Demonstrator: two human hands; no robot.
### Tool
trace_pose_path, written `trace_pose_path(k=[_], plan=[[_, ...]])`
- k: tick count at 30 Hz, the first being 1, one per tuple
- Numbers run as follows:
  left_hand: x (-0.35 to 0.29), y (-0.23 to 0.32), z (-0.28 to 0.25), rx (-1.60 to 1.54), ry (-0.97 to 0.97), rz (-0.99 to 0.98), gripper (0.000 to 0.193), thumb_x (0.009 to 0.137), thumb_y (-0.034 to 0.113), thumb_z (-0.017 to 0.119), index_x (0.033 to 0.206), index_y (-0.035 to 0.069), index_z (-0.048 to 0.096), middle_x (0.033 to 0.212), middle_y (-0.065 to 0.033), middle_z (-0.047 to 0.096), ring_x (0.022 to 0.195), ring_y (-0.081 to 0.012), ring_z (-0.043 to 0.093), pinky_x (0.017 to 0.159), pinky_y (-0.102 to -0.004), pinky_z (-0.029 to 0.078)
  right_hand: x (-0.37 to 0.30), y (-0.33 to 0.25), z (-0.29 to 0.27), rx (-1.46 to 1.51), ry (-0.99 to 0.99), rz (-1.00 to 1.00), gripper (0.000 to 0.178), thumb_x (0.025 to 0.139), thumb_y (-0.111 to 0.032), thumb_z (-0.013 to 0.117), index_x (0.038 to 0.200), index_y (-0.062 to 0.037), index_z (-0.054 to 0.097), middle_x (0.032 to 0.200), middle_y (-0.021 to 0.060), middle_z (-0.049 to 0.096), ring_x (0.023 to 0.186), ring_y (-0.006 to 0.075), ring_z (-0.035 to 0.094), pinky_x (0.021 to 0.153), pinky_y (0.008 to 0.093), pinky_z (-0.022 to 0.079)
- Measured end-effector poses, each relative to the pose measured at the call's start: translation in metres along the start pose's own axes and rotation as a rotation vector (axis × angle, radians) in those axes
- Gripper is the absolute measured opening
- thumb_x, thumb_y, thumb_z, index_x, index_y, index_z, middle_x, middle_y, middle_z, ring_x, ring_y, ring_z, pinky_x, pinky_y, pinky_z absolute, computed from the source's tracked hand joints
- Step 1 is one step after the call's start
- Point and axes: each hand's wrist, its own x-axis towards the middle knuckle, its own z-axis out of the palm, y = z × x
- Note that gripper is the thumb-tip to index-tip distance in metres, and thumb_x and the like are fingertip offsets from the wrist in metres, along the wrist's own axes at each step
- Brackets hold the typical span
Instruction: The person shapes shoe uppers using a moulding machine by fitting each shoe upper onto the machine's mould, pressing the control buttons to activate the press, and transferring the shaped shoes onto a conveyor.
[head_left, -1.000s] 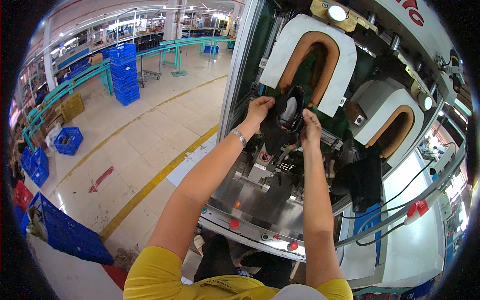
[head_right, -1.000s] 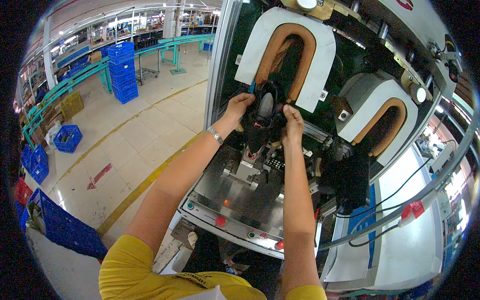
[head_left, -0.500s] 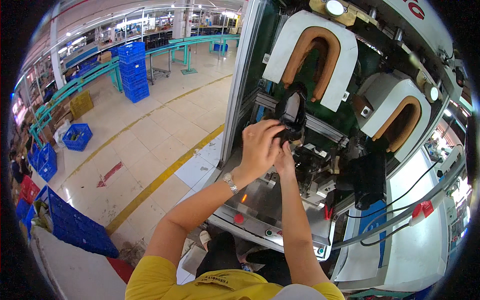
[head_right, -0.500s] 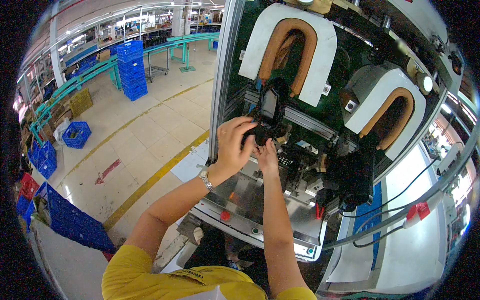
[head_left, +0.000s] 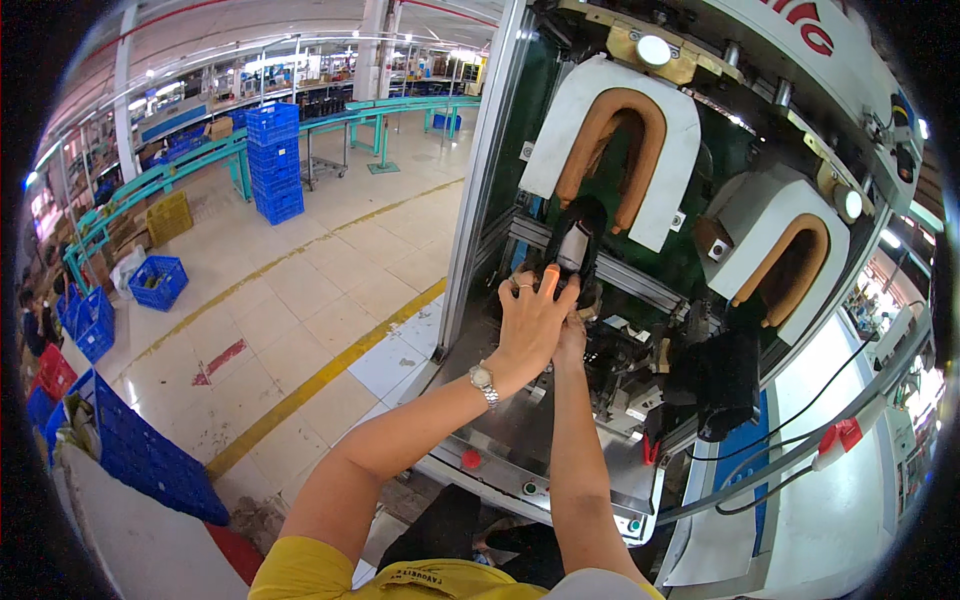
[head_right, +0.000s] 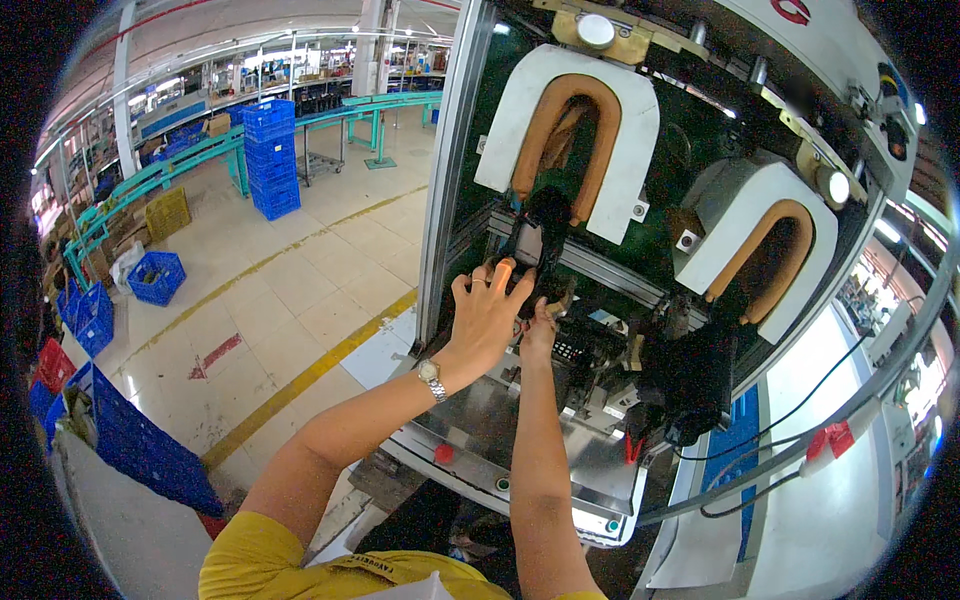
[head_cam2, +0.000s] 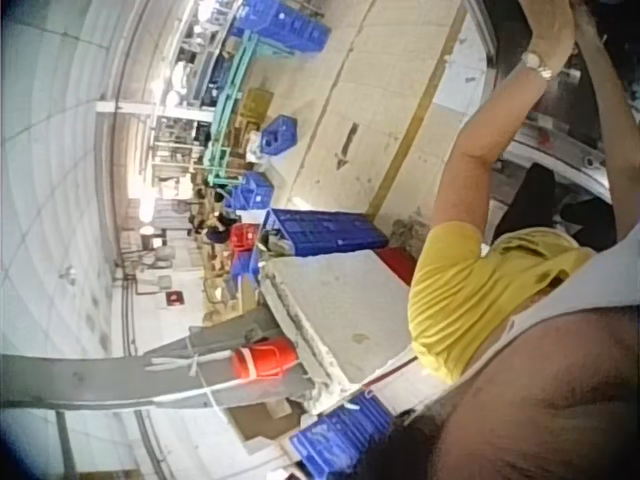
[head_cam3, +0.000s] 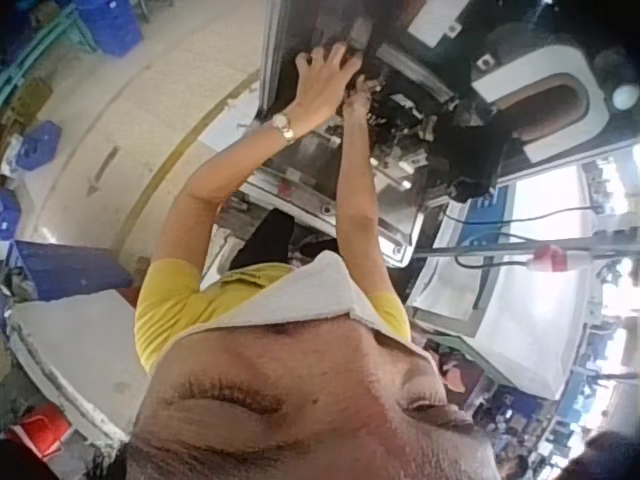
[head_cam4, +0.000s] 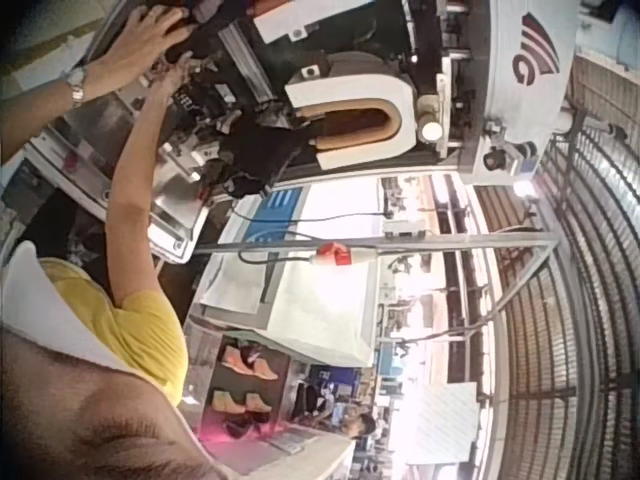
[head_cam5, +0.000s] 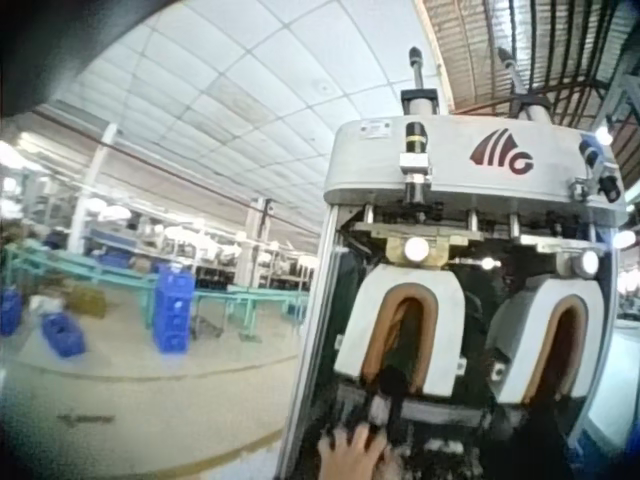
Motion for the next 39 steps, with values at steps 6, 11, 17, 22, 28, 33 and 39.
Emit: trace_pose_path(k=[6, 11, 17, 22, 28, 33, 39], plan=[[-0.003, -0.007, 0.008, -0.090, 0.018, -0.062, 0.039, 0.072, 0.003, 0.052, 0.110, 0.012, 0.048, 0.113, -0.0104, 0.040, 0.088, -0.0301, 0.046, 0.075, -0.0430, 0.031, -0.033, -0.015, 0.029, -0.133, -0.102, 0.005, 0.021, 0.087, -0.034, 0.048, 0.084, -0.0133, 0.050, 0.071, -0.0050, 0.043, 0.064, 0.0079, 0.039, 0.058, 0.0270, 0.036], [-0.009, -0.010, 0.011, -0.104, -0.023, -0.180, 0.036, 0.074, 0.012, 0.048, 0.110, 0.013, 0.049, 0.109, -0.0074, 0.043, 0.078, -0.0256, 0.049, 0.067, -0.0401, 0.033, -0.113, -0.029, 0.141, -0.058, -0.038, 0.042, 0.024, 0.089, -0.032, 0.042, 0.091, -0.0111, 0.055, 0.074, -0.0028, 0.053, 0.068, 0.0085, 0.051, 0.059, 0.0265, 0.044], [-0.008, 0.005, 0.013, -0.271, 0.039, -0.339, 0.037, 0.075, 0.011, 0.047, 0.112, 0.011, 0.047, 0.109, -0.0048, 0.044, 0.074, -0.0223, 0.049, 0.061, -0.0350, 0.035, -0.096, 0.016, 0.124, -0.333, -0.043, 0.182, 0.024, 0.089, -0.031, 0.042, 0.091, -0.0108, 0.055, 0.075, -0.0022, 0.054, 0.068, 0.0088, 0.052, 0.059, 0.0264, 0.045], [-0.015, -0.001, -0.003, -0.307, 0.053, -0.327, 0.043, 0.071, 0.012, 0.052, 0.114, 0.013, 0.047, 0.095, -0.0042, 0.045, 0.073, -0.0212, 0.048, 0.058, -0.0358, 0.037, -0.084, 0.044, 0.093, -0.479, 0.000, 0.253, 0.024, 0.089, -0.031, 0.042, 0.091, -0.0105, 0.055, 0.075, -0.0018, 0.054, 0.068, 0.0091, 0.052, 0.058, 0.0262, 0.045], [-0.021, -0.009, 0.003, -0.355, 0.065, -0.333, 0.035, 0.072, 0.011, 0.052, 0.106, 0.003, 0.050, 0.097, -0.0076, 0.043, 0.077, -0.0209, 0.050, 0.063, -0.0340, 0.034, -0.074, 0.054, 0.059, -0.543, 0.040, 0.276, 0.025, 0.089, -0.031, 0.042, 0.091, -0.0102, 0.055, 0.075, -0.0012, 0.055, 0.068, 0.0093, 0.053, 0.058, 0.0261, 0.046], [-0.021, -0.008, 0.007, -0.359, 0.048, -0.313, 0.032, 0.073, 0.011, 0.051, 0.105, 0.005, 0.050, 0.098, -0.0064, 0.044, 0.076, -0.0213, 0.050, 0.059, -0.0344, 0.036, -0.074, 0.053, 0.043, -0.539, 0.054, 0.259, 0.025, 0.089, -0.031, 0.042, 0.091, -0.0100, 0.055, 0.076, -0.0008, 0.055, 0.068, 0.0096, 0.054, 0.058, 0.0260, 0.046], [-0.015, -0.010, 0.014, -0.252, 0.097, -0.276, 0.029, 0.073, 0.010, 0.049, 0.102, 0.013, 0.052, 0.110, -0.0018, 0.044, 0.070, -0.0229, 0.049, 0.057, -0.0353, 0.037, -0.074, 0.036, 0.033, -0.452, 0.064, 0.182, 0.025, 0.089, -0.030, 0.041, 0.091, -0.0097, 0.056, 0.076, -0.0002, 0.056, 0.067, 0.0099, 0.055, 0.057, 0.0258, 0.047]])
